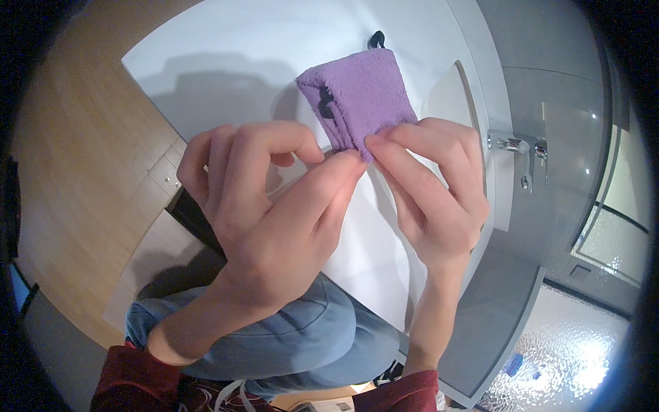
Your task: The person folds a small purple cloth by bringing the corners together over a sink counter.
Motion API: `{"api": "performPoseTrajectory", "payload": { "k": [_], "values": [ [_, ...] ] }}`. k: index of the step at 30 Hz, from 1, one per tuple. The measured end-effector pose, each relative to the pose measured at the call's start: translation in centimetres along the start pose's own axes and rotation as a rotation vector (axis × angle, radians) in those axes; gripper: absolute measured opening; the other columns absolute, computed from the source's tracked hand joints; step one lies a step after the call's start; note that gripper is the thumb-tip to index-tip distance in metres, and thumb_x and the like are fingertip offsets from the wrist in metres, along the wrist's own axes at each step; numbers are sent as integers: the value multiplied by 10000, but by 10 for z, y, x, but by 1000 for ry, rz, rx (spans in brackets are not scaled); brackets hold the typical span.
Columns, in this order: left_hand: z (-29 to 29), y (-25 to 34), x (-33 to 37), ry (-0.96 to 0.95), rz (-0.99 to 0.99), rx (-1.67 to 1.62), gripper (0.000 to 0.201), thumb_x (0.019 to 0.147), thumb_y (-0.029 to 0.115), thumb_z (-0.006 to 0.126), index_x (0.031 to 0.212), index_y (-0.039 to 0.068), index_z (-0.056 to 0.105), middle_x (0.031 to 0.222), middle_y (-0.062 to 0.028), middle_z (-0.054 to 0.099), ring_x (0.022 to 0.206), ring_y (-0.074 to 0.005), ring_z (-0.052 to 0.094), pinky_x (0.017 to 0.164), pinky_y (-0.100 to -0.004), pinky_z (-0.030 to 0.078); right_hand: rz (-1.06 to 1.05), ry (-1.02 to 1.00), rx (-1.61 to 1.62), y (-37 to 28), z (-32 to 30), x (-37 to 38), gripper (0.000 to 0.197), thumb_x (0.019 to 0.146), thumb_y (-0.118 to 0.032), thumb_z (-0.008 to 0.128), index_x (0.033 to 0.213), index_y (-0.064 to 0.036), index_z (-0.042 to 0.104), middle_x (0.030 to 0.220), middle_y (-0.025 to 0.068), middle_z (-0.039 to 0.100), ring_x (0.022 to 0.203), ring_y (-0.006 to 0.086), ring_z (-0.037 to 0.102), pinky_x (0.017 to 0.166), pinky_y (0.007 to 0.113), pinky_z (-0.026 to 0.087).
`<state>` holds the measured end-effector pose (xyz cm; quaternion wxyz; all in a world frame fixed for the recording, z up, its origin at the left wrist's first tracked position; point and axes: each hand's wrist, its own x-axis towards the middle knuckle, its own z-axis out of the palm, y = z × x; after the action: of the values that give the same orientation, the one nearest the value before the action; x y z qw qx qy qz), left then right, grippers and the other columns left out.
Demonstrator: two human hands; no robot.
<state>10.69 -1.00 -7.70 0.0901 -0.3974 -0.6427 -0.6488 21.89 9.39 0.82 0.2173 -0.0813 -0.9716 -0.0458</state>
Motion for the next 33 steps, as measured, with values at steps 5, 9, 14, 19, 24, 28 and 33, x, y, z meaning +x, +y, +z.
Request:
{"api": "performPoseTrajectory", "payload": {
  "k": [5, 9, 14, 19, 24, 28, 33],
  "values": [
    [2, -1, -1, 7, 10, 12, 118, 720, 36, 693, 783, 89, 609, 838, 12, 538, 730, -179, 520, 943, -415, 352, -10, -1, -1, -1, 0, 0, 356, 618, -12, 835, 970, -16, 782, 959, 85, 695, 870, 277, 632, 735, 369, 513],
    [5, -2, 0, 27, 16, 36, 127, 708, 30, 682, 755, 88, 579, 837, 10, 531, 730, -182, 515, 942, -413, 348, -8, 4, 7, 0, 2, 0, 345, 627, -12, 840, 967, -14, 781, 958, 87, 698, 873, 278, 634, 736, 368, 513],
    [-3, 5, 5, -56, -22, 73, 112, 713, 42, 682, 769, 78, 592, 871, -5, 545, 753, -191, 522, 941, -416, 348, 30, 16, 43, 3, 0, -3, 339, 645, -18, 848, 978, -19, 784, 968, 89, 704, 882, 277, 632, 760, 369, 510],
    [-1, 9, -1, -51, -51, 74, 124, 718, 45, 688, 831, 59, 640, 904, -19, 569, 768, -200, 529, 928, -425, 341, 31, 35, 24, 2, 5, -9, 344, 650, -20, 845, 990, -30, 792, 987, 88, 710, 889, 271, 625, 767, 362, 504],
    [-3, 8, -4, -46, -41, 66, 197, 709, 85, 774, 890, 96, 698, 936, 2, 588, 791, -190, 516, 893, -412, 329, 28, 71, 57, 1, 5, -9, 355, 636, -11, 837, 988, -29, 794, 990, 91, 712, 894, 264, 626, 758, 354, 497],
    [0, 6, -8, -71, -25, 33, 225, 724, 117, 850, 927, 136, 755, 958, 29, 594, 819, -176, 506, 871, -395, 319, -7, 85, 61, 4, 5, -10, 347, 621, -10, 831, 966, -19, 788, 962, 92, 708, 876, 262, 630, 750, 350, 494],
    [-12, 7, 3, -108, -41, 85, 183, 765, 132, 840, 927, 131, 754, 954, 28, 594, 846, -172, 532, 888, -391, 314, -73, 51, 59, -3, 1, 10, 312, 637, 102, 805, 942, 58, 756, 920, 132, 689, 863, 280, 622, 729, 370, 492]
  ]
}}
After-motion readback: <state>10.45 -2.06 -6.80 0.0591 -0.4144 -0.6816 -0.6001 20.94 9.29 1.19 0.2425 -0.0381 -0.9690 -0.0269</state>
